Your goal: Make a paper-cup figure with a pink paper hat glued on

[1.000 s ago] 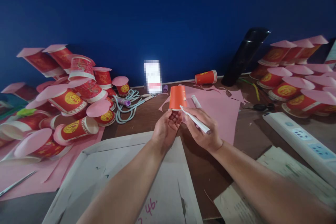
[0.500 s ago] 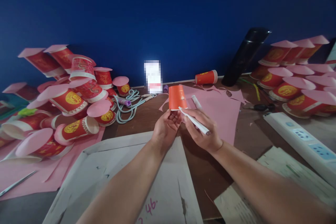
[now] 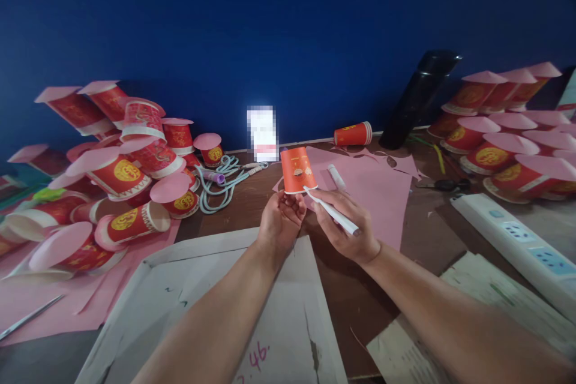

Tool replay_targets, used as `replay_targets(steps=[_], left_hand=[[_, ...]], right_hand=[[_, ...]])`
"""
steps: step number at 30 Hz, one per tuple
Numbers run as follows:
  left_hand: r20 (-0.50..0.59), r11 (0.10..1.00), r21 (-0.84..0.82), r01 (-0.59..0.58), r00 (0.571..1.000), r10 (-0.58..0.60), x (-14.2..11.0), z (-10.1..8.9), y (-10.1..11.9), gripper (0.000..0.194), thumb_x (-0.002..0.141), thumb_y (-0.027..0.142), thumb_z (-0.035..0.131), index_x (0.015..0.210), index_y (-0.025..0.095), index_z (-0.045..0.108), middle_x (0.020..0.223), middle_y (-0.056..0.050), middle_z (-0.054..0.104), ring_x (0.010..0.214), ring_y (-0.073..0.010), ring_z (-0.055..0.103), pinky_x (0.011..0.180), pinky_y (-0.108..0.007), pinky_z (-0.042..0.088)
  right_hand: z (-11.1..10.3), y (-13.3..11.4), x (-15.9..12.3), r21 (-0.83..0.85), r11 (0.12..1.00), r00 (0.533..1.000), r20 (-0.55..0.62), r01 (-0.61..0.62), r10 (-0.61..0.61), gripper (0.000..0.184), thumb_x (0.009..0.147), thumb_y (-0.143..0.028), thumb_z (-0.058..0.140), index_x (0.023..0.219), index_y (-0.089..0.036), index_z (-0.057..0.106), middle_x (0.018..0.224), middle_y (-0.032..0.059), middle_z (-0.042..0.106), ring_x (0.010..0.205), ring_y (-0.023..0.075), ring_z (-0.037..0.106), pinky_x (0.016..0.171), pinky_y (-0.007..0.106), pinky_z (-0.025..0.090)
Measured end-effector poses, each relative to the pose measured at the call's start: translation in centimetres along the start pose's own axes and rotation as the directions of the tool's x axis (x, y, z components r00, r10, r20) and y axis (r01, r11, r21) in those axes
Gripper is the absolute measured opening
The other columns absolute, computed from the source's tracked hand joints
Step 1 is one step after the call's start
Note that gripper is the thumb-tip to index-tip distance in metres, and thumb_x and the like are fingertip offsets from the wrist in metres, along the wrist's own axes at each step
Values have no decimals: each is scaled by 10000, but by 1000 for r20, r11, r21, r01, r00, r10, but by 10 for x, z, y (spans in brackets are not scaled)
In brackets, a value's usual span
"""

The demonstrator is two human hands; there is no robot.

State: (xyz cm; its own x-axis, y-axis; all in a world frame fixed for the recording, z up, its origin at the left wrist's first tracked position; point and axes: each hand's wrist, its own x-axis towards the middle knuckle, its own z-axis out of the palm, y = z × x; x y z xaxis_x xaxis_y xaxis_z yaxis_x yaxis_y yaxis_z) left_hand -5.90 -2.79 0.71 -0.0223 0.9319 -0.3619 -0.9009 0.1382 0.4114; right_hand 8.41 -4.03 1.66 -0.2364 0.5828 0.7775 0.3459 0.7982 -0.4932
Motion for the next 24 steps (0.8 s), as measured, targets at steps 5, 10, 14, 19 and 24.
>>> replay_targets(steps=[5,10,14,19,24], left_hand=[[-8,1000,0,8,1000,-8,-1,2,2,131,843,125,487,761,131,589,608,2,591,559,-81,603,558,-174,497],[-45,1000,-7,21,999,-22,-4,7,3,160,861,118,448,756,136,567,599,0,586,538,-76,594,519,-160,483],[-53,1000,-3,23,998,-23,-7,10,4,170,870,108,424,765,133,556,593,0,577,505,-64,573,481,-142,463],[-95,997,-3,72,993,-72,-8,12,6,138,872,134,441,792,129,552,576,8,552,484,-57,557,455,-126,458],[-85,996,57,74,994,-69,-8,13,5,129,872,145,437,833,136,560,580,18,551,441,-56,529,411,-129,437]], right_hand=[[1,1,-1,15,1000,1000,-6,17,-17,365,857,-130,564,1202,-246,590,1092,63,701,984,199,657,847,359,549],[0,-1,0,-6,1000,999,-43,29,-29,390,850,-101,566,1209,-250,576,1051,55,695,910,183,663,814,352,555],[1,-1,-1,-35,999,996,-82,26,-29,390,867,-98,541,1220,-263,567,992,44,689,845,166,659,777,338,558],[4,7,-4,-26,986,982,-88,-168,165,302,904,-204,527,1198,-248,579,985,56,671,827,169,653,777,347,556],[12,17,1,309,685,727,31,-659,686,331,853,-460,588,1089,-228,565,857,24,667,594,127,610,500,258,530]])
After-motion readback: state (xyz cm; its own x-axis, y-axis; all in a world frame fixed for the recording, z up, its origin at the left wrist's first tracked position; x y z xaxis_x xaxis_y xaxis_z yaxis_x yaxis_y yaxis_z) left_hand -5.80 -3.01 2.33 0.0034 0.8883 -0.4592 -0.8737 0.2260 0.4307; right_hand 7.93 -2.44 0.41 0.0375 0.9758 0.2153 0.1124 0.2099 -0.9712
